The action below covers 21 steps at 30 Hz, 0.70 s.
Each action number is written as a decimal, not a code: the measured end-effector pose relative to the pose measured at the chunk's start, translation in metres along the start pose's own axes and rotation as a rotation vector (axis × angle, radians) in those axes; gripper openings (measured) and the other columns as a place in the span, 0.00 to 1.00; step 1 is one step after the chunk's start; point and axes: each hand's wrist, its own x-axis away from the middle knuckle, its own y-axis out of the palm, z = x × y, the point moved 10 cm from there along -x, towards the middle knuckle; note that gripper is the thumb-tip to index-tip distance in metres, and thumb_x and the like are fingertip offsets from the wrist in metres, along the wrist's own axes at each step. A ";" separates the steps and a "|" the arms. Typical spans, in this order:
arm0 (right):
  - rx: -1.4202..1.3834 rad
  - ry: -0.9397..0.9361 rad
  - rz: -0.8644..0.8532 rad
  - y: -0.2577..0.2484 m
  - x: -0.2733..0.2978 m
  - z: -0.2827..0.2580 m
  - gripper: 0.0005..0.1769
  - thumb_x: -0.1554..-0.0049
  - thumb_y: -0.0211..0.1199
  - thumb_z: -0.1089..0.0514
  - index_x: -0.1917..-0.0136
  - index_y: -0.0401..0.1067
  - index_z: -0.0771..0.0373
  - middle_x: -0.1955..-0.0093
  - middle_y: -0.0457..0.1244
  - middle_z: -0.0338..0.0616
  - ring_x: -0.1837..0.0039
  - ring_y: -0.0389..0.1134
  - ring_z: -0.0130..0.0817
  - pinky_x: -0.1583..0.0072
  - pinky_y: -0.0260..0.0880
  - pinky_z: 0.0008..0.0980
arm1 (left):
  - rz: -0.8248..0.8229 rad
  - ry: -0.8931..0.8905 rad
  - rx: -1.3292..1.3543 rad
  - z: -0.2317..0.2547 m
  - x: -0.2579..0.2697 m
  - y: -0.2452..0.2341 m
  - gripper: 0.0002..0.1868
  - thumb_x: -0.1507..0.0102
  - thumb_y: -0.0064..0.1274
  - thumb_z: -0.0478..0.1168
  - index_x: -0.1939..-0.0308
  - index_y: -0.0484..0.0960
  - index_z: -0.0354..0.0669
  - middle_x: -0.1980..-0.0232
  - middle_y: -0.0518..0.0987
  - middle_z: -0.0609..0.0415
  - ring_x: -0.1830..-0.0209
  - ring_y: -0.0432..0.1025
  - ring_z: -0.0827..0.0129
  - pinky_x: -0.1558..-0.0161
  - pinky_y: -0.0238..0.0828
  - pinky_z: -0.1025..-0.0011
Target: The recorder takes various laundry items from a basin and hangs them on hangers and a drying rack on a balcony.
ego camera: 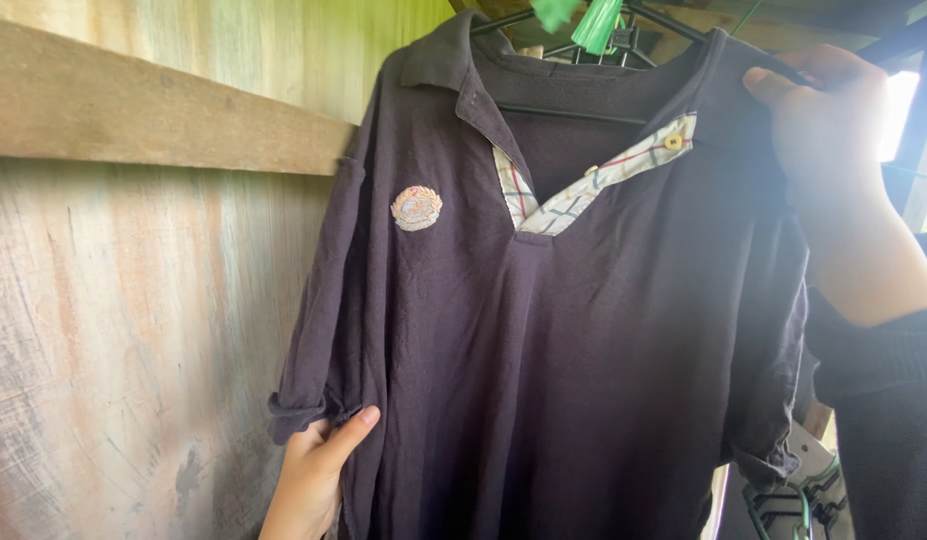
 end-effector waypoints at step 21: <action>0.634 -0.189 -0.258 -0.049 0.207 0.002 0.48 0.44 0.79 0.58 0.21 0.53 0.66 0.37 0.65 0.67 0.41 0.70 0.56 0.43 0.72 0.46 | 0.055 0.447 -0.450 0.063 0.102 0.058 0.52 0.38 0.55 0.25 0.19 0.37 0.40 0.35 0.68 0.40 0.50 0.75 0.65 0.47 0.73 0.70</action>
